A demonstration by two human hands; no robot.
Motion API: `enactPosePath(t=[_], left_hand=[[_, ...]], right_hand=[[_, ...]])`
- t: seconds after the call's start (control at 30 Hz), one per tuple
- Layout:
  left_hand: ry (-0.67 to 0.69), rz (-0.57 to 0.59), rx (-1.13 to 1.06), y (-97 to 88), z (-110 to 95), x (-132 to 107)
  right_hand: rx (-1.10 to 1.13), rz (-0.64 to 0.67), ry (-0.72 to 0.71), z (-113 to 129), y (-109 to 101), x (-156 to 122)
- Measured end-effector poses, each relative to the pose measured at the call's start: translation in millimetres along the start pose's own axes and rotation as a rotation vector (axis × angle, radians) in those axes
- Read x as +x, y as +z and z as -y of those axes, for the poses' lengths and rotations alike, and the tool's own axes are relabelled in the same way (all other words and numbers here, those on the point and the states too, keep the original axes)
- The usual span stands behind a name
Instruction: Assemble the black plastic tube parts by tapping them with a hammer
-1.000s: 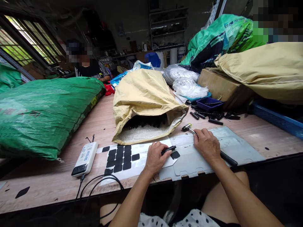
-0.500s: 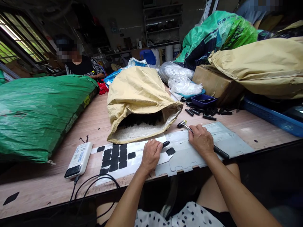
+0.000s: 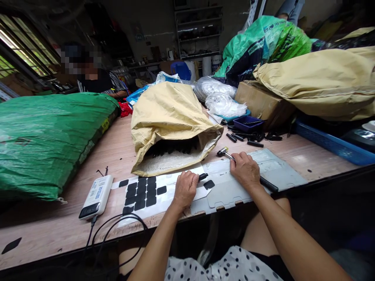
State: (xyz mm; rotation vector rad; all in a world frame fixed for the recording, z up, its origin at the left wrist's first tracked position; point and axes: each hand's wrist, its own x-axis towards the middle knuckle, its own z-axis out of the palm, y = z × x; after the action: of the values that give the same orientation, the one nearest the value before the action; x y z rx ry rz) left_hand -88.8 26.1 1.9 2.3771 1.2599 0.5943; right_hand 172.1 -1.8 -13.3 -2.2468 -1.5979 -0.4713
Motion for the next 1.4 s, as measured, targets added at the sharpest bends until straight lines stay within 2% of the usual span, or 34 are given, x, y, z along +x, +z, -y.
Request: enactPosePath(t=[0.7,0.97,1.07,1.17,1.23,1.3,1.37,1.4], left_hand=[[0.013,-0.014,0.001,-0.4,0.1,-0.5],[0.017,-0.015,-0.011,0.8,1.3,-1.5],[0.015,-0.028,-0.072,-4.6,-1.6,-1.9],[0.056,-0.034,-0.248,-18.7,-18.7,-16.7],[0.130,0.061,-0.381,-26.4,-35.2,-39.8],[0.236,0.275,-0.449,-24.3,-46.9,-70.8],[0.276,0.513,-0.438,-7.9,-46.0,-101.6],[0.215,0.583,-0.415,5.4,-39.7,-114.3]], right_hand=[[-0.051,0.061,0.020,5.1,-3.4,5.8],[-0.057,0.031,0.015,3.6,-0.9,2.3],[-0.059,0.021,0.014,3.6,-1.3,1.3],[-0.060,0.025,0.012,3.9,-2.3,1.4],[-0.060,0.026,0.008,3.9,-2.5,1.5],[-0.063,0.018,0.008,3.5,-2.0,1.5],[-0.066,0.010,0.008,2.9,-1.0,1.3],[-0.067,0.007,0.006,2.6,-0.5,1.3]])
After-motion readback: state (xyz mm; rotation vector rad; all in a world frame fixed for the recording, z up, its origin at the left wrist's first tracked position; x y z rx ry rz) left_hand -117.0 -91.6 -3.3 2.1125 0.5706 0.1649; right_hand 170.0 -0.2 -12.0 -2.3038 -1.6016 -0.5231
